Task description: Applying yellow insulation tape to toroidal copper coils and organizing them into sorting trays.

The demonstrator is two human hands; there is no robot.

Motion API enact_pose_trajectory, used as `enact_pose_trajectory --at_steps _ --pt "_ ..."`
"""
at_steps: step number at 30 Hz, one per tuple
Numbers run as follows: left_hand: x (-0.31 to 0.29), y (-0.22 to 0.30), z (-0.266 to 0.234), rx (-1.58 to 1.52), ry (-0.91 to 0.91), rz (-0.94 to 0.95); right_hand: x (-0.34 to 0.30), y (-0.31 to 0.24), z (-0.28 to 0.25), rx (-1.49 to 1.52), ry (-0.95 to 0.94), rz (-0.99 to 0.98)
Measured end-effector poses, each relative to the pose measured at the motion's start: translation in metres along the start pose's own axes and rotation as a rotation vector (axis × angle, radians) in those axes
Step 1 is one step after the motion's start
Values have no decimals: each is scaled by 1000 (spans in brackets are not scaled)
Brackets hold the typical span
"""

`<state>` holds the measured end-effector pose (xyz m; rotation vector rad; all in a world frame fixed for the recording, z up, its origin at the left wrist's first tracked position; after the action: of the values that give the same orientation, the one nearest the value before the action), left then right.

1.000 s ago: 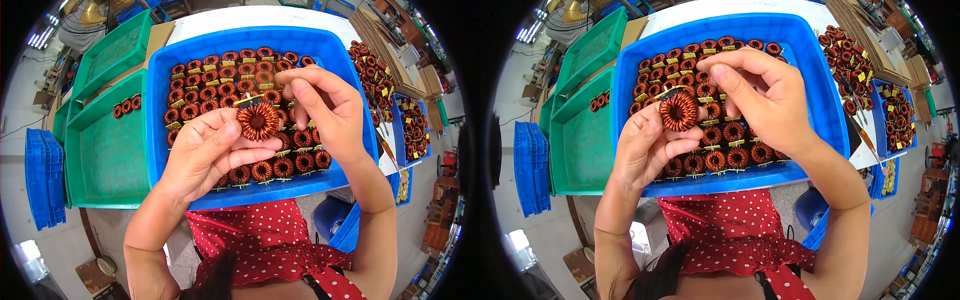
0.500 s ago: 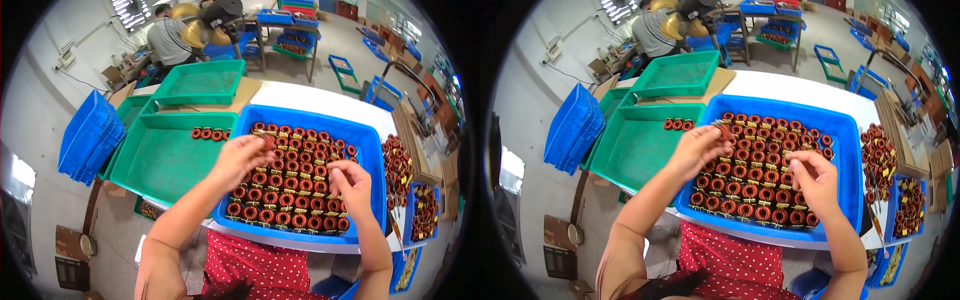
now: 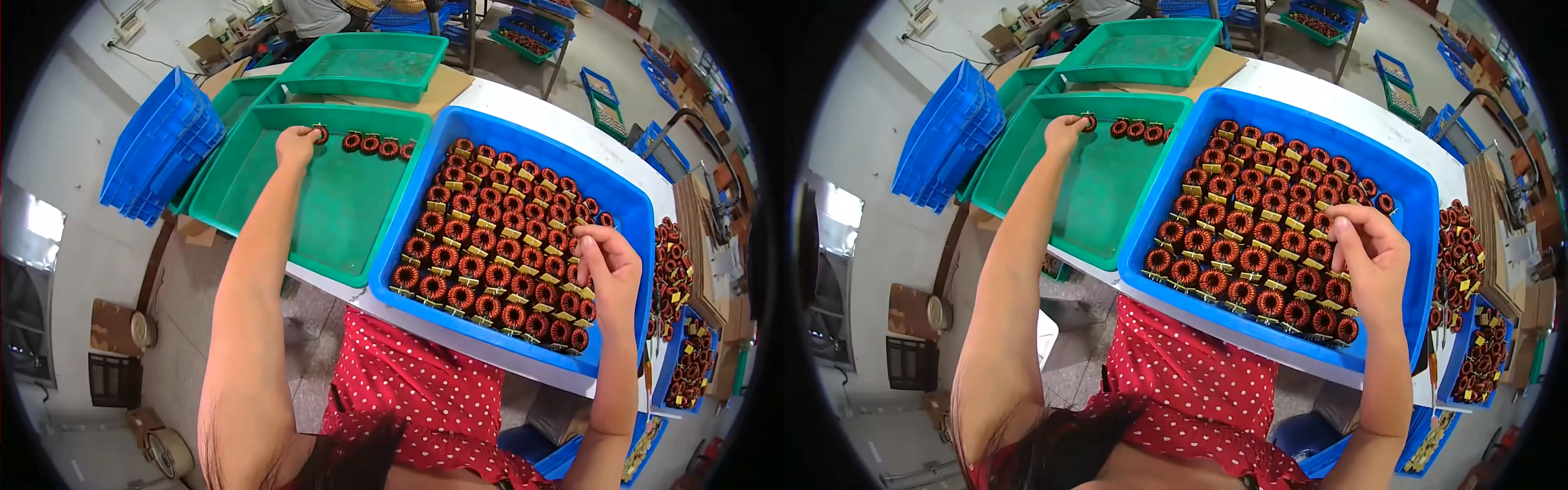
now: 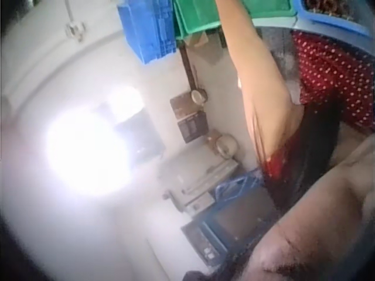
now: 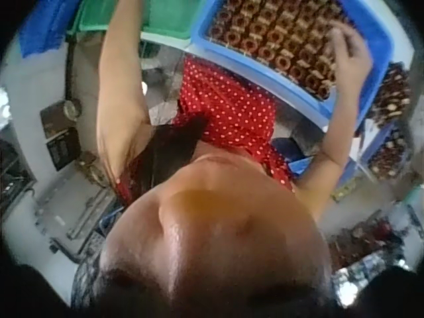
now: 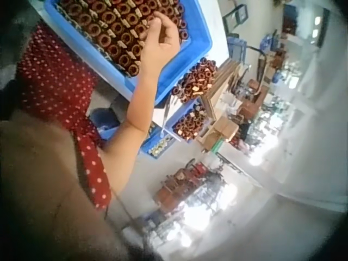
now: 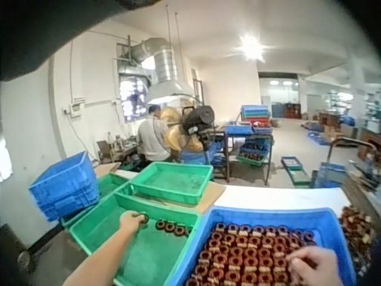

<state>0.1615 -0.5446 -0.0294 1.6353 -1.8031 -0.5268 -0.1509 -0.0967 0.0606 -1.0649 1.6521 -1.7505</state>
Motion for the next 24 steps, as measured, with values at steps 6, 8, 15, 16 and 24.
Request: enact_pose_trajectory --at_steps 6,8,15,16,24 --pt "6 -7 30 153 -8 -110 2 4 0 -5 -24 23" --pt "10 -5 33 191 -55 -87 2 5 -1 -14 -26 34" --pt "2 24 24 519 -147 108 3 7 2 -7 -66 47" --pt "-8 45 13 616 63 197 4 10 1 -4 -60 85" --pt "-177 210 46 200 -449 1122 4 12 0 -6 -81 60"
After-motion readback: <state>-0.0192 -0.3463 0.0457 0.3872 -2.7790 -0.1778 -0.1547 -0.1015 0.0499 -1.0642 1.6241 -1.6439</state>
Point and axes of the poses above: each hand's wrist, its own x-axis towards the middle knuckle, its own z-axis out of the palm, y = z × x, the point moved 7 cm from there along x, towards the middle knuckle, and after that the axes turned 6 degrees about x, right-handed, at the moved point
